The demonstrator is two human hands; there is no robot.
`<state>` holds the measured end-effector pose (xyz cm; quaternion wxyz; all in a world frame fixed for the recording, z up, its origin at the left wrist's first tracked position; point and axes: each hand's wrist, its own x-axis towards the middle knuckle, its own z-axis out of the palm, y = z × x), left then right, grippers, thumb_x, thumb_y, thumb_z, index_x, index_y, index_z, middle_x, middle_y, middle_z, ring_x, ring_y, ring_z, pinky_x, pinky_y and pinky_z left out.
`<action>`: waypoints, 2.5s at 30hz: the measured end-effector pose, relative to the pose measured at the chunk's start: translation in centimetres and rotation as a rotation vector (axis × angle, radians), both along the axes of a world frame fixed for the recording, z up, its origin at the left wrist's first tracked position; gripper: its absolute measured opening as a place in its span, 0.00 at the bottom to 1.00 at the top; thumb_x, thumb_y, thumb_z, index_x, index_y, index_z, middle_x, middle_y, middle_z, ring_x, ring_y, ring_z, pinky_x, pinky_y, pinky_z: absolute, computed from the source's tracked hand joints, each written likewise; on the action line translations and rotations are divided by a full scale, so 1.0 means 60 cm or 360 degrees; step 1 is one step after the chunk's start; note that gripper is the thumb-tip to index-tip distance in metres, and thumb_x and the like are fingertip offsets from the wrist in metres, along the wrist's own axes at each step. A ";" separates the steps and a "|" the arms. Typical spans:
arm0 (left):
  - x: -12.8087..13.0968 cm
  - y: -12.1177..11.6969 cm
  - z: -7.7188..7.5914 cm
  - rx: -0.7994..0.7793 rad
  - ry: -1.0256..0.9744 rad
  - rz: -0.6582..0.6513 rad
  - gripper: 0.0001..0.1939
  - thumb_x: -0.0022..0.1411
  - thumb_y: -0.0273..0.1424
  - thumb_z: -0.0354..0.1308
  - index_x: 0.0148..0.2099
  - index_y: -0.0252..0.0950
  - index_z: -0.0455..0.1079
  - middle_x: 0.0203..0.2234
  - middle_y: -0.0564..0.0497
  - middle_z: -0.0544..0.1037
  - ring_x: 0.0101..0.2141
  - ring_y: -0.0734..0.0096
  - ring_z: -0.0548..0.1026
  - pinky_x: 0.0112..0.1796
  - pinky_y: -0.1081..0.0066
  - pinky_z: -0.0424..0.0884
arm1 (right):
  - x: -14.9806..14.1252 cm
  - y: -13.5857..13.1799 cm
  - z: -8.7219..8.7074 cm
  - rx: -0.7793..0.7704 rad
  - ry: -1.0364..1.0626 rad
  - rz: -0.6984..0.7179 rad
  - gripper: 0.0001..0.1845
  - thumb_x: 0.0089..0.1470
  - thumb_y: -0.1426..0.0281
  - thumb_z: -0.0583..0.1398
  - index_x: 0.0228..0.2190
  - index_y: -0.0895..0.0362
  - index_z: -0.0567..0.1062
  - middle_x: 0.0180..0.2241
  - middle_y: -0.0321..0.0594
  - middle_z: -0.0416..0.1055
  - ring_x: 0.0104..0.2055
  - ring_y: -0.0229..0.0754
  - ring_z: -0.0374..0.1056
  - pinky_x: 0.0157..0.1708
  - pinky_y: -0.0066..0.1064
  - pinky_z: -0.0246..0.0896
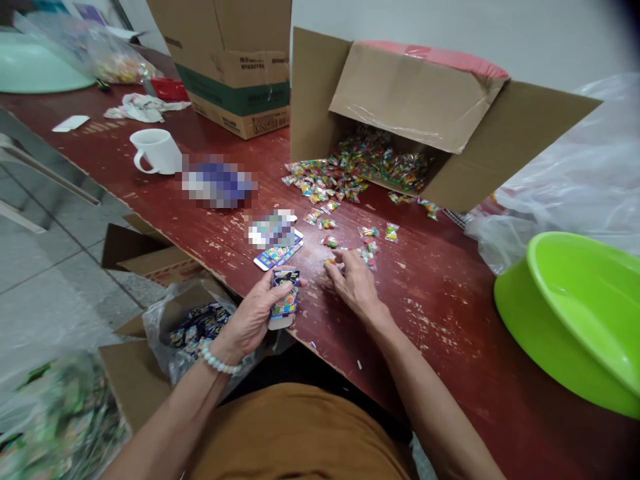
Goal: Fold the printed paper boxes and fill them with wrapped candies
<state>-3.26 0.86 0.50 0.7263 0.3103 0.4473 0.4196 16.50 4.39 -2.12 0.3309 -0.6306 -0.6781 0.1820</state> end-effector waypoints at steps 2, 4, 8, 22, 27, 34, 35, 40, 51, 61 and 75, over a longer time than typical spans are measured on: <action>-0.014 0.009 -0.001 0.0081 0.0086 0.0049 0.23 0.52 0.36 0.71 0.49 0.38 0.70 0.35 0.52 0.78 0.26 0.74 0.75 0.26 0.74 0.75 | 0.006 0.012 -0.010 -0.0085 -0.0371 -0.0159 0.13 0.56 0.66 0.63 0.42 0.58 0.76 0.42 0.52 0.71 0.46 0.53 0.65 0.46 0.42 0.60; -0.030 0.016 -0.002 0.0203 0.0227 0.0119 0.23 0.48 0.35 0.73 0.45 0.36 0.72 0.32 0.54 0.78 0.27 0.74 0.75 0.29 0.74 0.74 | 0.010 0.015 -0.017 -0.0139 -0.0517 -0.0190 0.10 0.56 0.65 0.64 0.38 0.57 0.76 0.42 0.53 0.71 0.46 0.55 0.64 0.45 0.42 0.60; -0.059 0.025 0.002 0.0348 0.0560 0.0226 0.24 0.41 0.32 0.75 0.43 0.34 0.75 0.29 0.54 0.78 0.28 0.73 0.74 0.30 0.74 0.73 | 0.006 -0.001 -0.018 -0.0105 -0.0133 -0.0132 0.08 0.55 0.64 0.63 0.32 0.56 0.74 0.35 0.45 0.72 0.38 0.48 0.66 0.40 0.38 0.59; -0.059 -0.008 -0.002 -0.0122 -0.0032 0.0160 0.25 0.43 0.24 0.74 0.43 0.36 0.69 0.35 0.50 0.79 0.33 0.65 0.79 0.29 0.67 0.79 | -0.050 -0.074 0.041 0.0054 0.0476 0.0400 0.05 0.57 0.73 0.58 0.35 0.54 0.74 0.35 0.40 0.72 0.38 0.43 0.68 0.40 0.34 0.62; -0.040 -0.041 -0.012 -0.0048 -0.0143 -0.0423 0.23 0.43 0.29 0.74 0.42 0.30 0.74 0.33 0.46 0.78 0.28 0.70 0.76 0.31 0.69 0.77 | -0.039 -0.065 0.058 0.0100 0.0264 0.0694 0.07 0.61 0.74 0.55 0.34 0.54 0.74 0.34 0.42 0.70 0.35 0.43 0.69 0.36 0.34 0.62; -0.036 -0.038 -0.027 0.0122 -0.0117 -0.0571 0.18 0.49 0.32 0.67 0.43 0.36 0.68 0.31 0.50 0.76 0.24 0.72 0.76 0.26 0.74 0.71 | -0.021 -0.073 0.068 -0.0028 0.0112 0.0942 0.13 0.65 0.70 0.51 0.34 0.55 0.74 0.34 0.44 0.70 0.35 0.43 0.68 0.36 0.34 0.63; -0.034 -0.038 -0.025 0.0157 -0.0094 -0.0614 0.17 0.51 0.32 0.66 0.43 0.37 0.67 0.32 0.51 0.75 0.26 0.72 0.75 0.26 0.74 0.72 | -0.018 -0.073 0.069 -0.0083 0.0123 0.1000 0.14 0.65 0.70 0.51 0.33 0.54 0.75 0.34 0.43 0.71 0.36 0.43 0.68 0.36 0.34 0.63; -0.025 -0.037 -0.003 0.0469 0.0401 -0.0661 0.20 0.56 0.29 0.62 0.51 0.39 0.69 0.42 0.51 0.73 0.43 0.65 0.70 0.42 0.68 0.71 | -0.014 -0.058 0.057 -0.0359 0.0477 0.0793 0.09 0.57 0.71 0.59 0.42 0.54 0.73 0.32 0.38 0.75 0.34 0.41 0.71 0.35 0.31 0.63; 0.001 -0.030 0.002 0.0112 -0.0106 -0.0402 0.20 0.53 0.36 0.66 0.47 0.37 0.69 0.29 0.54 0.72 0.22 0.78 0.69 0.21 0.77 0.69 | -0.030 -0.062 0.042 -0.0340 0.1054 0.0312 0.10 0.51 0.61 0.65 0.31 0.55 0.79 0.30 0.39 0.77 0.33 0.44 0.71 0.35 0.33 0.65; 0.026 -0.039 -0.010 0.0130 -0.0203 0.0017 0.23 0.51 0.46 0.68 0.35 0.28 0.76 0.27 0.48 0.76 0.26 0.74 0.73 0.25 0.79 0.68 | -0.056 -0.092 0.021 -0.0914 0.1716 0.0359 0.18 0.51 0.58 0.68 0.41 0.52 0.75 0.34 0.37 0.75 0.30 0.43 0.72 0.29 0.33 0.68; 0.009 -0.036 -0.024 -0.0242 -0.0520 -0.0094 0.26 0.63 0.49 0.57 0.54 0.35 0.72 0.26 0.50 0.77 0.17 0.72 0.74 0.15 0.74 0.70 | -0.058 -0.077 0.035 -0.0442 0.1006 0.0479 0.12 0.51 0.59 0.67 0.31 0.54 0.82 0.38 0.44 0.80 0.37 0.46 0.75 0.38 0.35 0.71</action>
